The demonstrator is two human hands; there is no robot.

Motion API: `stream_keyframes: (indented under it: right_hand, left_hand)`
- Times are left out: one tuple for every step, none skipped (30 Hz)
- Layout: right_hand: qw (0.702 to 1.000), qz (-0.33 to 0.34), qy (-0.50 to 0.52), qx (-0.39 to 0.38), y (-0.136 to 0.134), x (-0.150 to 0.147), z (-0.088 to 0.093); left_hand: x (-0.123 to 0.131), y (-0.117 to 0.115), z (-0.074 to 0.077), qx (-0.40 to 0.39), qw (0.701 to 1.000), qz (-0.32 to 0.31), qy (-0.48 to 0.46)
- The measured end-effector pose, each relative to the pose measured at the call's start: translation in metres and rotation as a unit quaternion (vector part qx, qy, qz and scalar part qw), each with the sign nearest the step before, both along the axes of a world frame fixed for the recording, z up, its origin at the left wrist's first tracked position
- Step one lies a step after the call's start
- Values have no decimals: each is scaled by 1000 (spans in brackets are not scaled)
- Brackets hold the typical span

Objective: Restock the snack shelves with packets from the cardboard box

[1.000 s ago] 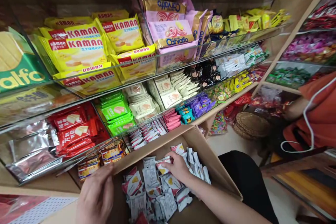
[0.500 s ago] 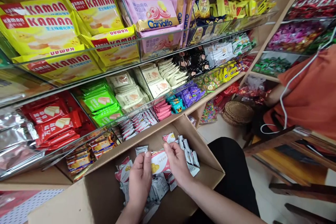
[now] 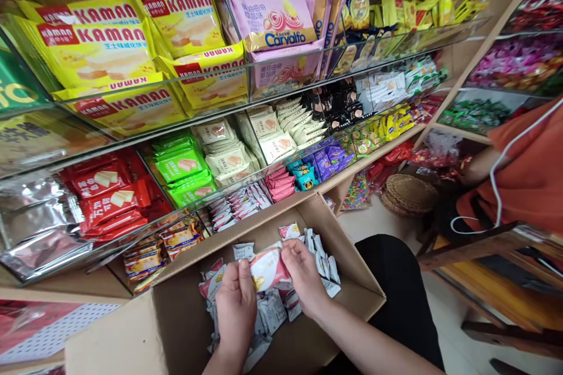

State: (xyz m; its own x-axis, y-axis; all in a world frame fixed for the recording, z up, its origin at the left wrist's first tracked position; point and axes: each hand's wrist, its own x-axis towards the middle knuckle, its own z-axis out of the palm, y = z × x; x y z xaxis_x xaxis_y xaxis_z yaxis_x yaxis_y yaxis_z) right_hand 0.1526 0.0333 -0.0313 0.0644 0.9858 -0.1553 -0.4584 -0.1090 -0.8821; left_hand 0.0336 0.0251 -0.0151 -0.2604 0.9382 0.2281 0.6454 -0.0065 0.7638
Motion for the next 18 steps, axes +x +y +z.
stream_keyframes:
  right_hand:
    - [997, 47, 53, -4, -3, -3, 2]
    - [991, 90, 94, -7, -7, -6, 5]
    - [985, 122, 118, -12, -9, -9, 7]
    - [982, 136, 130, -19, -12, -12, 8]
    - [982, 132, 130, -32, -13, -14, 9]
    - [984, 121, 121, -46, -13, -15, 10]
    - [987, 105, 106, -58, -13, -15, 11]
    - [990, 93, 89, -63, -12, -15, 11]
    - [992, 87, 71, -61, -11, -13, 11]
    - [993, 91, 56, -56, -9, -11, 11]
    - [992, 104, 42, -50, -7, -8, 11]
    - [992, 118, 29, -44, -4, -4, 12]
    - [991, 130, 10, -38, -1, 1, 14]
    - [990, 137, -17, -24, 2, 6, 17]
    - [989, 134, -59, 4, 7, 11, 21]
    - [984, 122, -122, 48, 13, 17, 26]
    - [969, 103, -200, 104, 20, 22, 33]
    - [940, 86, -285, 167, 29, 27, 41]
  left_hand:
    - [1, 1, 2, -8, 999, 17, -26]
    - [2, 1, 3, -18, 998, 27, -53]
    - [3, 1, 4, -30, 996, 31, -83]
    - [4, 0, 4, -43, 992, 30, -113]
    - [5, -1, 4, -58, 988, 25, -144]
    - [5, -2, 4, -75, 982, 14, -171]
    - [5, -5, 4, -94, 976, -1, -196]
    - [4, -7, 3, -111, 970, -18, -215]
    - [2, -9, 3, -125, 965, -39, -226]
    - [-1, -11, 4, -133, 963, -58, -227]
    - [-6, -13, 5, -135, 963, -71, -221]
    - [-12, -14, 7, -133, 966, -77, -209]
    - [-20, -15, 9, -123, 971, -78, -192]
    - [-30, -14, 12, -100, 978, -71, -165]
    - [-41, -13, 16, -64, 988, -62, -125]
    - [-53, -11, 21, -18, 996, -52, -73]
    - [-66, -7, 26, 39, 998, -42, -6]
    - [-80, -2, 32, 85, 992, -45, 84]
